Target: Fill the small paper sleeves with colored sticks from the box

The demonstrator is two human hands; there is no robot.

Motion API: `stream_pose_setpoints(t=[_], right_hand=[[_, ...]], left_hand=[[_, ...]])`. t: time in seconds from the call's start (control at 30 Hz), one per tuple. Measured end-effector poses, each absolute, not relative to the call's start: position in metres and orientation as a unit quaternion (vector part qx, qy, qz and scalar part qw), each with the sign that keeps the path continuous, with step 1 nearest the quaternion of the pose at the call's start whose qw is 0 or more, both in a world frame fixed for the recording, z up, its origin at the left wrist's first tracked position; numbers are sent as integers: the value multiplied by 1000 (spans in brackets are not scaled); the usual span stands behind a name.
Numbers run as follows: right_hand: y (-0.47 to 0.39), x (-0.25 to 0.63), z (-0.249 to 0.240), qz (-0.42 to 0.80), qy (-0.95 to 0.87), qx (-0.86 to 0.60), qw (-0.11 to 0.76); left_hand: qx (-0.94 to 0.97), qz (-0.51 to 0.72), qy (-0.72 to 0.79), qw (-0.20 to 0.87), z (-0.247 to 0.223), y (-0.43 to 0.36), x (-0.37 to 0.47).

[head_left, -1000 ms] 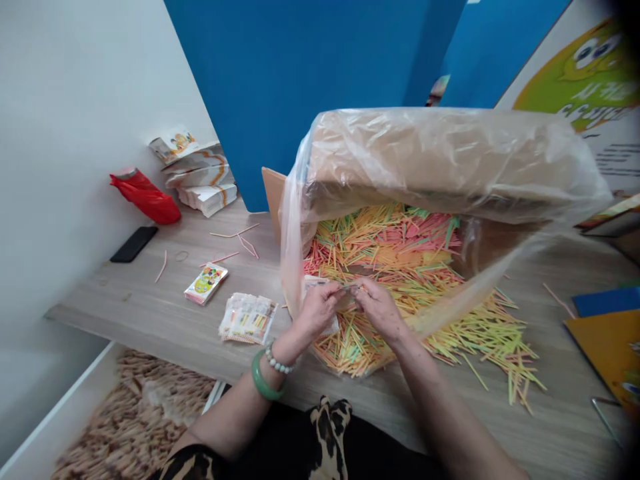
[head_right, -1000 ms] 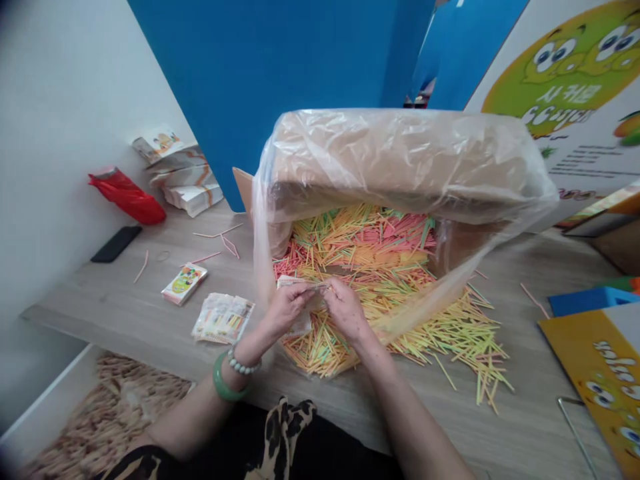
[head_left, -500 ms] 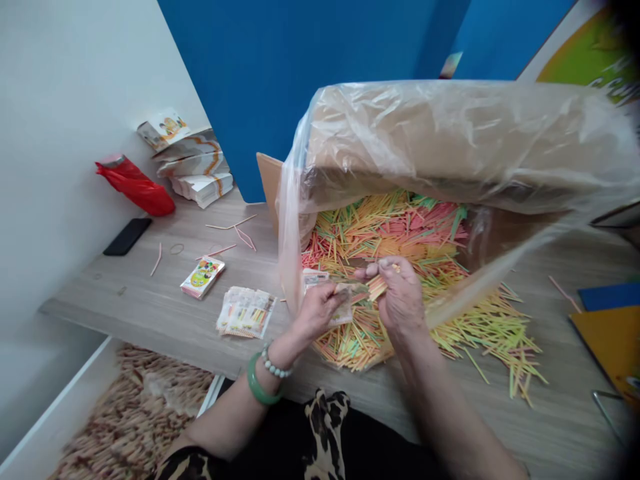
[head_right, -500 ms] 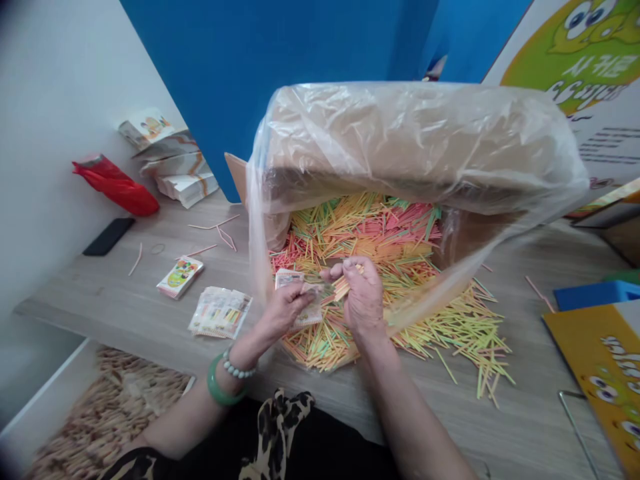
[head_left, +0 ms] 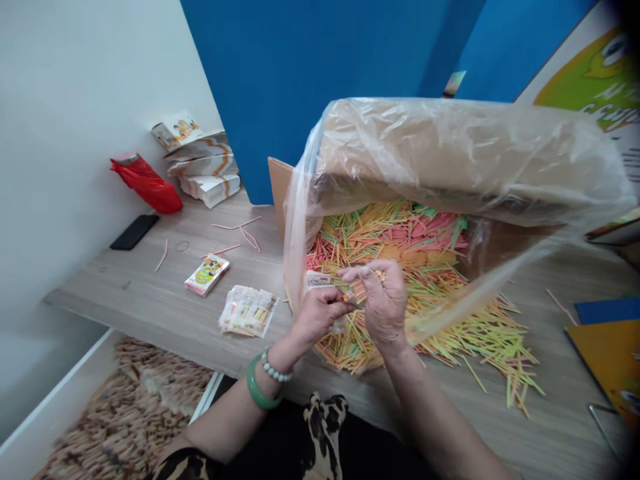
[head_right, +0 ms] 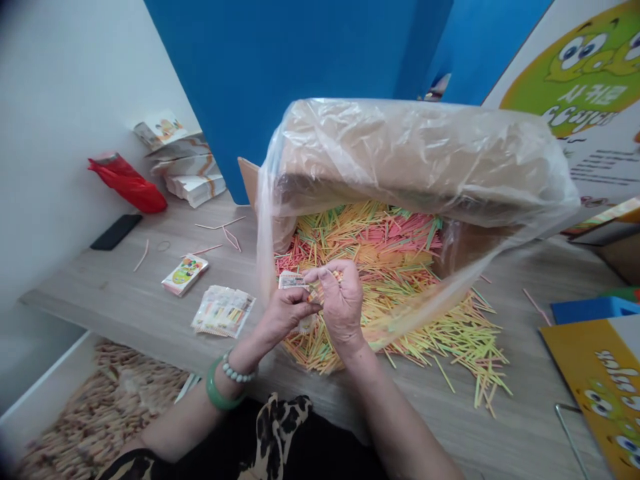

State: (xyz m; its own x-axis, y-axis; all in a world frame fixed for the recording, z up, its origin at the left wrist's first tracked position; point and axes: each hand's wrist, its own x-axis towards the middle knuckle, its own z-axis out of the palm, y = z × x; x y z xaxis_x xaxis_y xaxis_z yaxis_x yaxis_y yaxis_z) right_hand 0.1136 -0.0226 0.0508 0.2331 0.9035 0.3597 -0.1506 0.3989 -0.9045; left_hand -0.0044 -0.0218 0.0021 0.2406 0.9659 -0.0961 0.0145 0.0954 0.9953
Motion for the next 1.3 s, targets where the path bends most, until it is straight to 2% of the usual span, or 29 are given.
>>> stream_pose_setpoints(t=[0.2,0.4,0.6,0.77,0.87,1.0,1.13,1.3], right_hand=[[-24,122,51,368,-452,-411,701],[-27,119,59,305,-469,-399,727],[-38,114,48,307,-513,-436,673],[-35,122,39,402,-469,-448,646],[-34,123,41,454,-470,-446,612],[-35,126,40,495,-508,-473,522],[-20,142,23,463,-605,-476,440],[-17,151,7,419,-595,-511,457]], left_hand=[[500,400,421,642,7,-26,-6],[529,386,417,630,16,-27,-6],[490,370,440,655,20,-33,-6],[465,383,434,670,13,-32,-6],[506,416,410,634,13,-31,-5],[576,430,390,576,13,-30,-1],[491,460,355,649,1,-15,6],[390,508,289,712,-13,-4,5]])
